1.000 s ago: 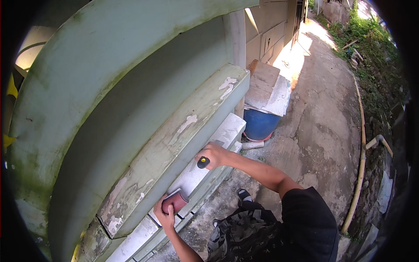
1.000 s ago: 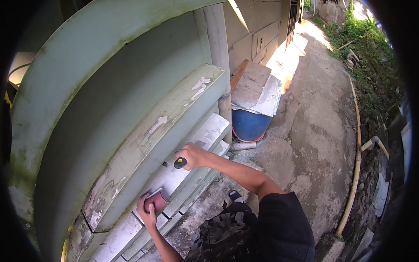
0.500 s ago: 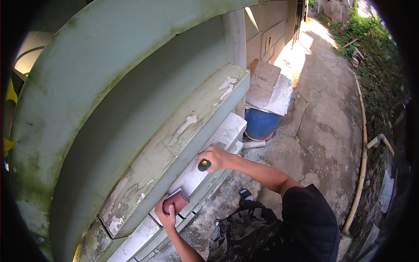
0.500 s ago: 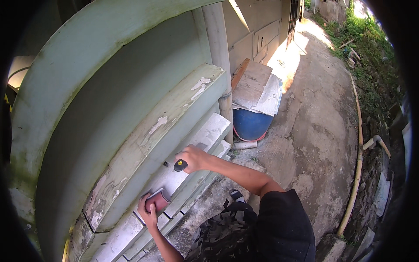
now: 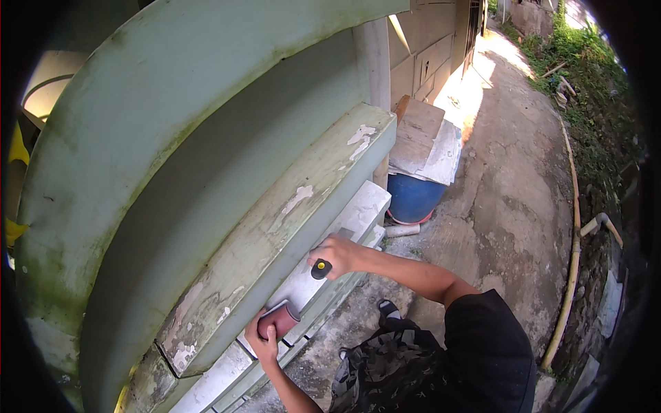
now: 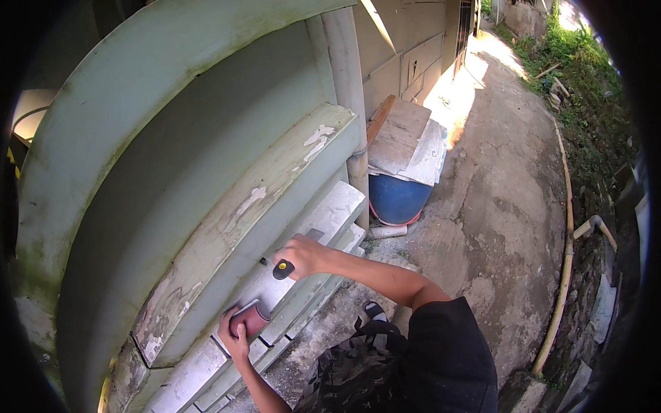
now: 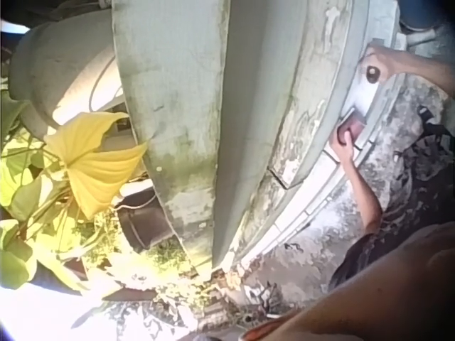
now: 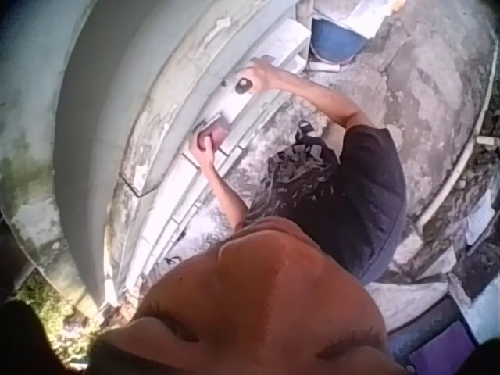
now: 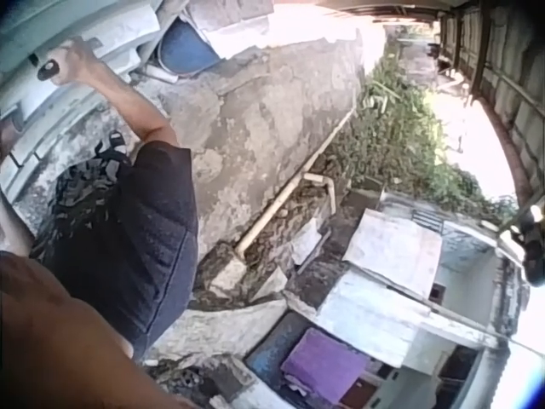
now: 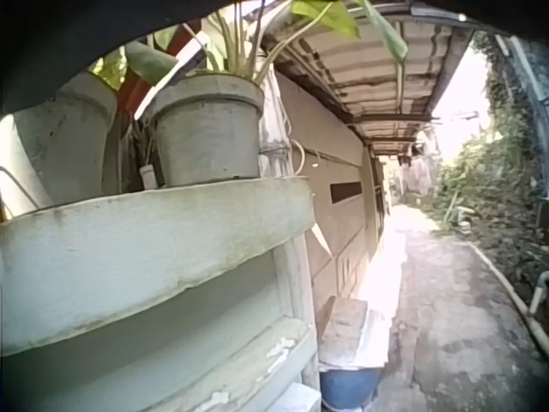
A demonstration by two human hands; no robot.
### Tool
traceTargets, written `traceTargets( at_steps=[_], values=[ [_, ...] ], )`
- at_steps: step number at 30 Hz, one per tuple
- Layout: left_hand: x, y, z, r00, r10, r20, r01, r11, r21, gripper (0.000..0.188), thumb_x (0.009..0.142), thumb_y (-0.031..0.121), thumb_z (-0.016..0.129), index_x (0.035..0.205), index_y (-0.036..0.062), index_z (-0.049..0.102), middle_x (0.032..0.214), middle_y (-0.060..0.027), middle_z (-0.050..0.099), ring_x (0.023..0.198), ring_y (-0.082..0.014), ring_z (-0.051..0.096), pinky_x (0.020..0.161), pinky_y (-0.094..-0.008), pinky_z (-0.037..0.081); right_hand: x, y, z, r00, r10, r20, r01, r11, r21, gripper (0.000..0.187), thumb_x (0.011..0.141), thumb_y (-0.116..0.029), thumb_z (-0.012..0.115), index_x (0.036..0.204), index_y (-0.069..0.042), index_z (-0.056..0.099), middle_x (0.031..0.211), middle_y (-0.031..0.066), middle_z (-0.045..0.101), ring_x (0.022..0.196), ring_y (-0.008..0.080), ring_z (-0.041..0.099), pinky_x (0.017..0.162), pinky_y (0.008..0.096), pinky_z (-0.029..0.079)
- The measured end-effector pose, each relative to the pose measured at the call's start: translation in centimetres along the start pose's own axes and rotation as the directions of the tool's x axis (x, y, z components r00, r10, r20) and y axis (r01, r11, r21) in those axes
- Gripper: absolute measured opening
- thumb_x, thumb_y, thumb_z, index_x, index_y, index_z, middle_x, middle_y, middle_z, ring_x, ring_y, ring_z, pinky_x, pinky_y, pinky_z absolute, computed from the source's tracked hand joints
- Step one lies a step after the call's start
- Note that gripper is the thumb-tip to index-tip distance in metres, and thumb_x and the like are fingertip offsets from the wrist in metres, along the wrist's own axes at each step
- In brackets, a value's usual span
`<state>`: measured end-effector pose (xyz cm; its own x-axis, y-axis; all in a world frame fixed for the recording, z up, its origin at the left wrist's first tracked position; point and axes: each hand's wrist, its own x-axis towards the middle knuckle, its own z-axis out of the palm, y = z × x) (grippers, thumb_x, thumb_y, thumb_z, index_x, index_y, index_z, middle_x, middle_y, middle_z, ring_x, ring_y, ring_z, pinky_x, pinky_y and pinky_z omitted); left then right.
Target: The recorder is using a putty knife to scrape old paint from a concrete ledge and then uses a sanding block to smooth the surface.
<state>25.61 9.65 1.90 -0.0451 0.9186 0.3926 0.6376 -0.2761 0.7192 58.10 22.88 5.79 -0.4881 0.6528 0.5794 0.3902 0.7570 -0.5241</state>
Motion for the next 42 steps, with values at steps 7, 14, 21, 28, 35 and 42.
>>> traceTargets(
  at_steps=[7,14,21,28,35,42],
  values=[
    [0.2,0.9,0.4,1.0,0.005,-0.005,-0.005,1.0,0.016,0.065,0.09,0.058,0.059,0.112,-0.002,0.068,0.112,-0.0215,0.069,0.109,-0.038,0.063,0.101,-0.0458,0.043,-0.3,0.2,-1.5,0.998,0.032,0.063,-0.034,0.999,0.04,0.019,0.063,-0.011,0.07,0.081,-0.007,0.072,0.074,0.0129,0.071,0.071,0.0359,0.069,0.067,0.0442,0.056],
    [0.1,0.5,0.1,1.0,-0.003,-0.008,0.003,1.0,-0.014,0.065,0.09,0.058,0.059,0.112,-0.0017,0.068,0.111,-0.0212,0.069,0.109,-0.0378,0.063,0.101,-0.0456,0.043,-0.5,1.8,-1.8,0.998,0.015,0.054,-0.017,0.999,0.051,0.022,0.063,-0.012,0.071,0.084,-0.006,0.071,0.074,0.014,0.07,0.071,0.0355,0.069,0.064,0.0433,0.056],
    [-0.3,0.3,0.5,1.0,0.006,-0.002,-0.005,1.0,0.023,0.065,0.09,0.059,0.059,0.112,-0.0014,0.068,0.111,-0.0211,0.068,0.107,-0.0359,0.063,0.099,-0.0447,0.045,-0.9,-0.8,-1.8,0.99,-0.12,0.077,0.121,0.993,-0.013,0.009,0.064,-0.009,0.069,0.07,-0.007,0.062,0.061,0.0117,0.063,0.058,0.0333,0.065,0.052,0.0437,0.05],
    [0.0,0.2,0.3,1.0,0.001,-0.014,-0.001,1.0,0.021,0.063,0.091,0.057,0.058,0.113,-0.0011,0.068,0.11,-0.0207,0.068,0.106,-0.0361,0.063,0.099,-0.0445,0.045,-0.9,-1.5,-3.4,0.997,0.029,0.075,-0.028,0.999,-0.016,0.025,0.059,-0.008,0.072,0.084,-0.007,0.071,0.073,0.0146,0.07,0.069,0.0372,0.068,0.063,0.0436,0.056],
    [-0.1,-0.1,0.3,1.0,0.003,0.003,-0.003,1.0,-0.002,0.064,0.091,0.058,0.057,0.114,-0.0007,0.068,0.11,-0.0208,0.068,0.106,-0.0355,0.063,0.099,-0.0445,0.045,-1.0,-2.8,-2.1,0.993,-0.112,-0.027,0.113,0.993,0.03,0.009,0.069,-0.007,0.071,0.071,-0.008,0.062,0.059,0.0109,0.061,0.055,0.033,0.064,0.053,0.0422,0.05],
    [0.1,0.2,0.4,1.0,0.012,0.005,-0.012,1.0,0.004,0.062,0.092,0.056,0.058,0.114,-0.0006,0.067,0.113,-0.0203,0.069,0.109,-0.0355,0.063,0.1,-0.044,0.044,-1.3,-1.6,-1.2,0.997,-0.069,-0.025,0.07,0.997,0.044,0.016,0.063,-0.007,0.07,0.079,-0.008,0.069,0.063,0.011,0.065,0.058,0.034,0.065,0.051,0.0429,0.05]
  ],
)
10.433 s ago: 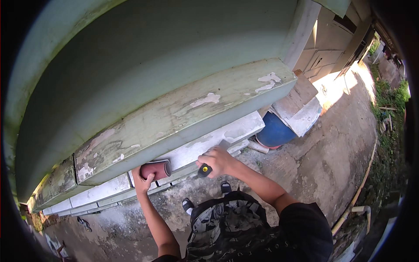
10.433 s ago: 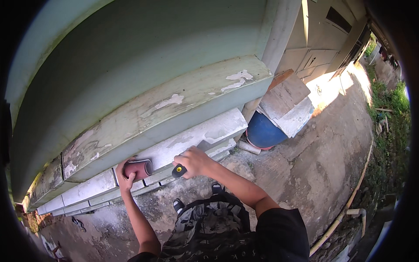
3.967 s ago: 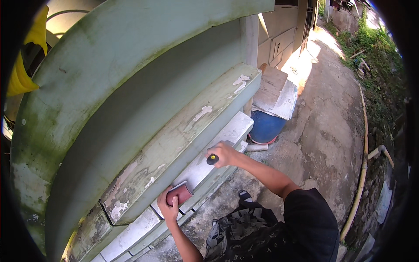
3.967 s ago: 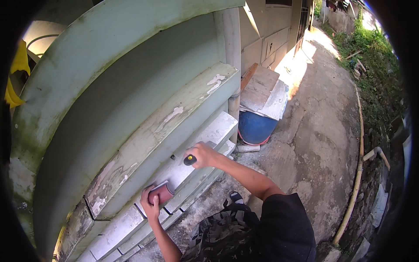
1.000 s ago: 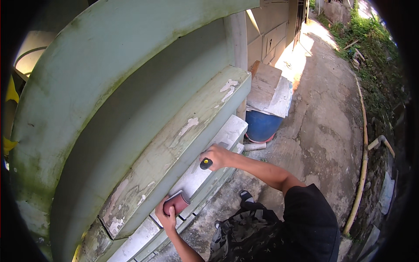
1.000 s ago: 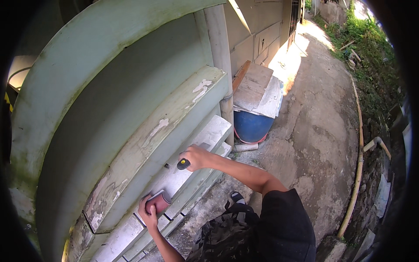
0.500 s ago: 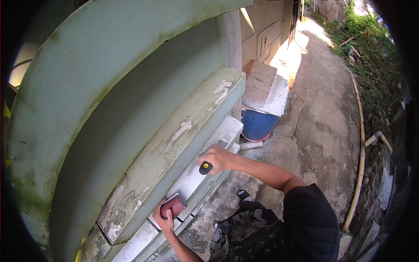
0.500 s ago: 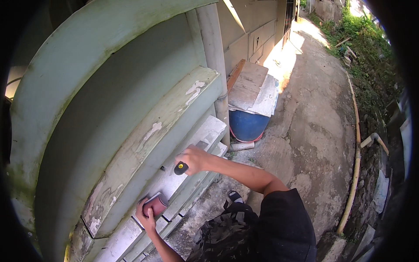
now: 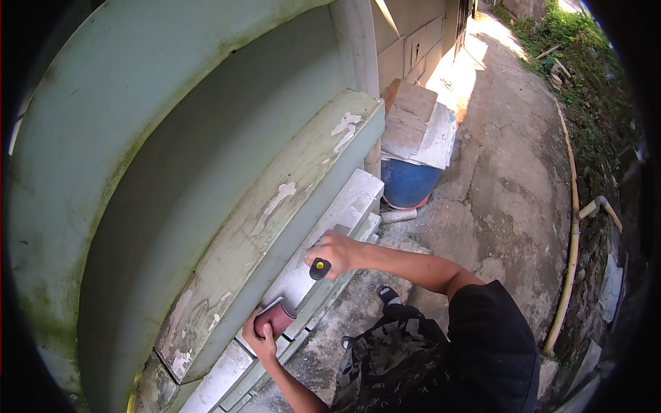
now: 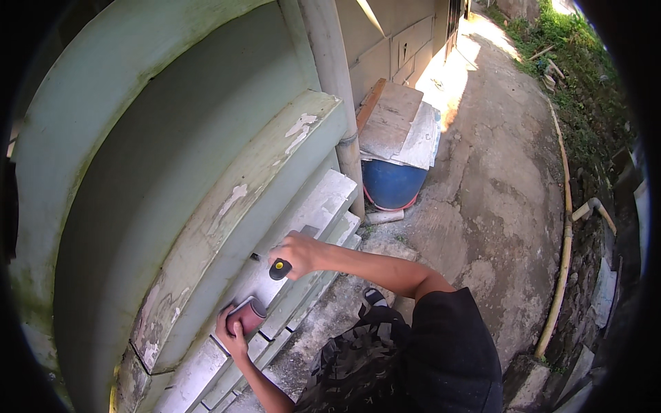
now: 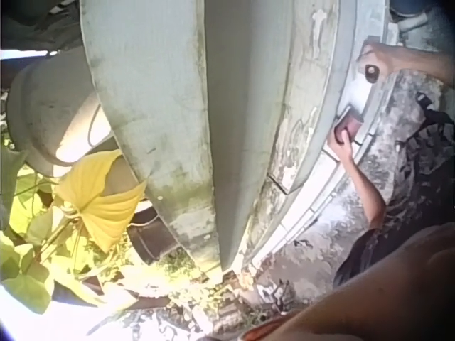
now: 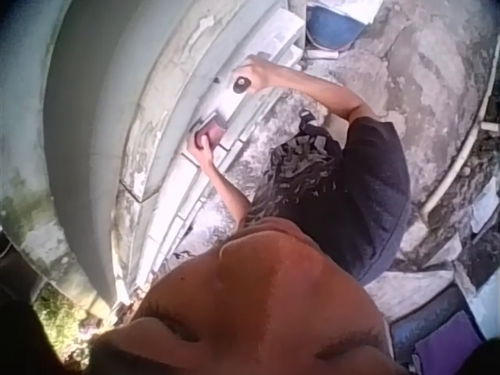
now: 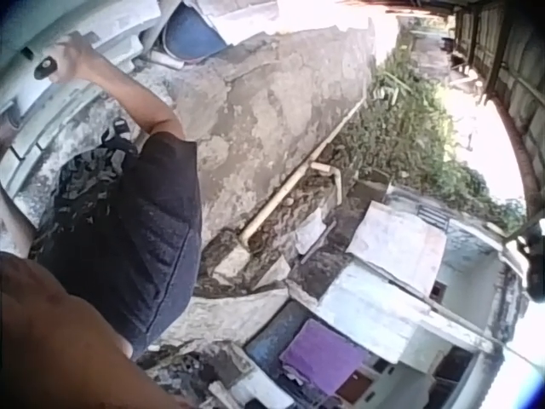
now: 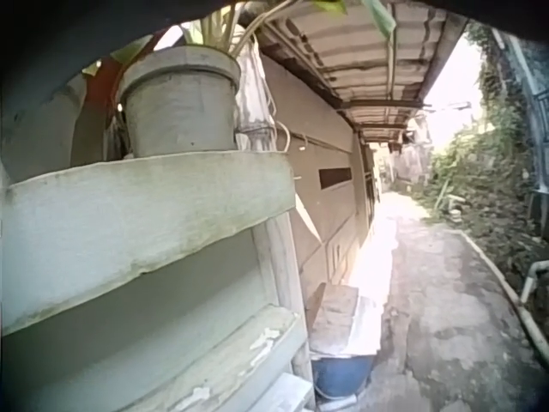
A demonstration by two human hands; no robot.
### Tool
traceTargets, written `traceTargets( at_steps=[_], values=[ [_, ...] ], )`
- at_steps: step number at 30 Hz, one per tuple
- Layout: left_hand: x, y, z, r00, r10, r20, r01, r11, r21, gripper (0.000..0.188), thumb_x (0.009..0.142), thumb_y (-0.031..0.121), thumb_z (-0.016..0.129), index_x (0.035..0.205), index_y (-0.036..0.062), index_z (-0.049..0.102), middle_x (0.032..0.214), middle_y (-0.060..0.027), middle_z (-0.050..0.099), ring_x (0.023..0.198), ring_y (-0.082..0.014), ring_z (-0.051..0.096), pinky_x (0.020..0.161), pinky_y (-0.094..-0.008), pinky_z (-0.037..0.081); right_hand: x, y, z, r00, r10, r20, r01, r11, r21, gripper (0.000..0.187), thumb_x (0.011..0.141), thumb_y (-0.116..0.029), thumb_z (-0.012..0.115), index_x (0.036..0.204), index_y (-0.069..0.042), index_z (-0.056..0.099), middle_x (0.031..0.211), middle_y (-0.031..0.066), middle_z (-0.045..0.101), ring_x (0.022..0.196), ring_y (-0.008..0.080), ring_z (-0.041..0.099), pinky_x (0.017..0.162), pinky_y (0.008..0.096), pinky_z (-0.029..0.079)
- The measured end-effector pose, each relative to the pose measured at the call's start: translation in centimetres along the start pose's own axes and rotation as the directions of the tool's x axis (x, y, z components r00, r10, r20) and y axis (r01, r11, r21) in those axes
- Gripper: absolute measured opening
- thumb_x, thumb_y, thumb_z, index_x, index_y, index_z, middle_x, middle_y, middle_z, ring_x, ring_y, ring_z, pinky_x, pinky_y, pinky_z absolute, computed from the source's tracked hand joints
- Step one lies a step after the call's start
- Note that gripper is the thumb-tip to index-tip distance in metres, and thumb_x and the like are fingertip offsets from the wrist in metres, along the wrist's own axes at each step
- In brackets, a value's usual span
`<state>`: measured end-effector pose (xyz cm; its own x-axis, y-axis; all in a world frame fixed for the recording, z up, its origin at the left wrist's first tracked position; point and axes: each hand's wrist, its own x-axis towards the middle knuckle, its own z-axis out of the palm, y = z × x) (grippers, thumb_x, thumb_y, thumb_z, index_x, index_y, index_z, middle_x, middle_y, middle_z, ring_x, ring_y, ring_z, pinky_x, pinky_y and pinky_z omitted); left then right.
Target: The recorder is using a putty knife to scrape old paint from a concrete ledge and then uses a sanding block to smooth the surface.
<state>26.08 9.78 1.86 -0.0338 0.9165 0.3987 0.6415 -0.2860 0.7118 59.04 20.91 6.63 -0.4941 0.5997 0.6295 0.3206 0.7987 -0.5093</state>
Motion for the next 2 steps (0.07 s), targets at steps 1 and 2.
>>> traceTargets(
  at_steps=[1,2],
  values=[
    [0.0,0.1,-0.1,1.0,-0.004,0.005,0.004,1.0,-0.009,0.062,0.092,0.057,0.058,0.114,-0.0005,0.067,0.113,-0.0203,0.069,0.109,-0.0354,0.063,0.1,-0.044,0.044,-0.1,0.4,0.0,1.0,0.003,-0.004,-0.003,1.0,0.0,0.016,0.063,-0.007,0.07,0.079,-0.008,0.069,0.063,0.011,0.065,0.058,0.034,0.065,0.051,0.0429,0.05],
    [0.0,0.2,-0.3,1.0,-0.001,0.009,0.002,1.0,-0.007,0.062,0.092,0.057,0.058,0.114,-0.0005,0.067,0.113,-0.0203,0.069,0.109,-0.0354,0.063,0.1,-0.044,0.044,-0.4,1.6,0.1,1.0,0.015,-0.023,-0.015,0.999,-0.03,0.007,0.071,-0.01,0.07,0.076,-0.008,0.066,0.061,0.0113,0.063,0.057,0.0341,0.065,0.052,0.0426,0.05]
  ],
)
